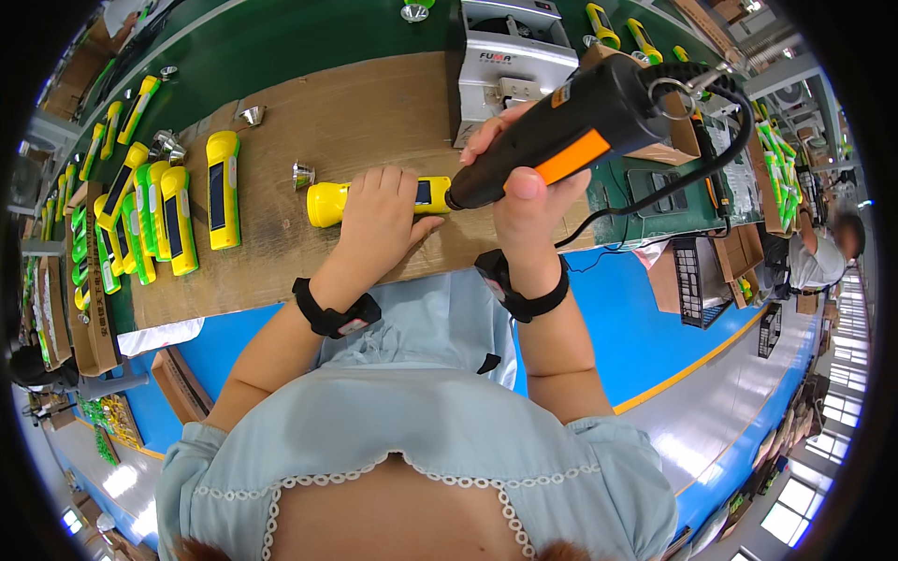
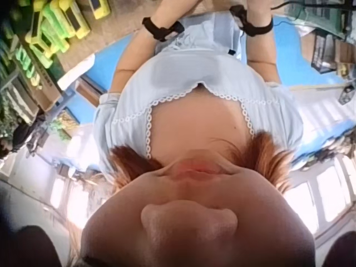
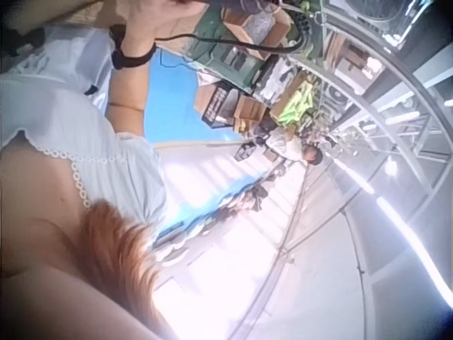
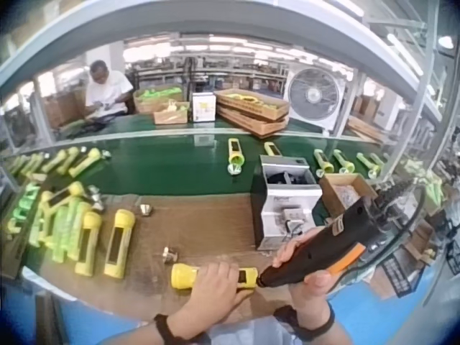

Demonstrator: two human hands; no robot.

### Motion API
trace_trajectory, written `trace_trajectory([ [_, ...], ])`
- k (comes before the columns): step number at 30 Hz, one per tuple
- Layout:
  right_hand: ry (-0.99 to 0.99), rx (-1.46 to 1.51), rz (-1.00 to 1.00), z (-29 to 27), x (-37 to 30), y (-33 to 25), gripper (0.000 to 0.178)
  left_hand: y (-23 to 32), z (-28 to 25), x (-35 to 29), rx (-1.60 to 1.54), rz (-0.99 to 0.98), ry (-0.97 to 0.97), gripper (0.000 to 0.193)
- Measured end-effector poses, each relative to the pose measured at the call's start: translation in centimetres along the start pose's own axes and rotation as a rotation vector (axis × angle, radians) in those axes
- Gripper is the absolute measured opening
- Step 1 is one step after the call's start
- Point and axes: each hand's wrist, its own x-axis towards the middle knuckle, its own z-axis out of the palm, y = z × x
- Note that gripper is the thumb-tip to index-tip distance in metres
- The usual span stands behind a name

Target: Use an electric screwdriver to assemble components of yellow flashlights on an assembly line.

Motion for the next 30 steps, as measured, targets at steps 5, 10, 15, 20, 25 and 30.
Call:
trace_trajectory([
  [5, 0.013, -0.100, 0.020, -0.3, 0.7, -0.9, 0.076, -0.4, 0.1, 0.0, 0.018, -0.021, -0.083, 0.052],
  [10, 0.020, -0.124, 0.023, 0.1, 1.1, -2.4, 0.082, 0.4, -0.4, 0.3, -0.204, 0.042, 0.163, 0.035],
  [15, 0.007, -0.092, -0.001, 0.1, 1.6, -3.6, 0.083, 0.7, -0.5, 1.6, -0.491, 0.034, 0.104, 0.015],
  [20, 0.164, -0.047, -0.185, -2.2, 5.1, -4.4, 0.079, 1.4, -2.9, 8.7, -0.418, -0.022, 0.293, 0.010],
  [25, 0.153, -0.291, -0.420, -2.5, 9.2, -3.0, 0.065, 1.3, -2.5, 15.3, -0.322, 0.006, 0.457, 0.024],
  [30, 0.097, -0.301, -0.389, -3.5, 10.2, -1.4, 0.047, 0.7, -4.0, 9.3, -0.206, -0.121, 0.153, 0.037],
])
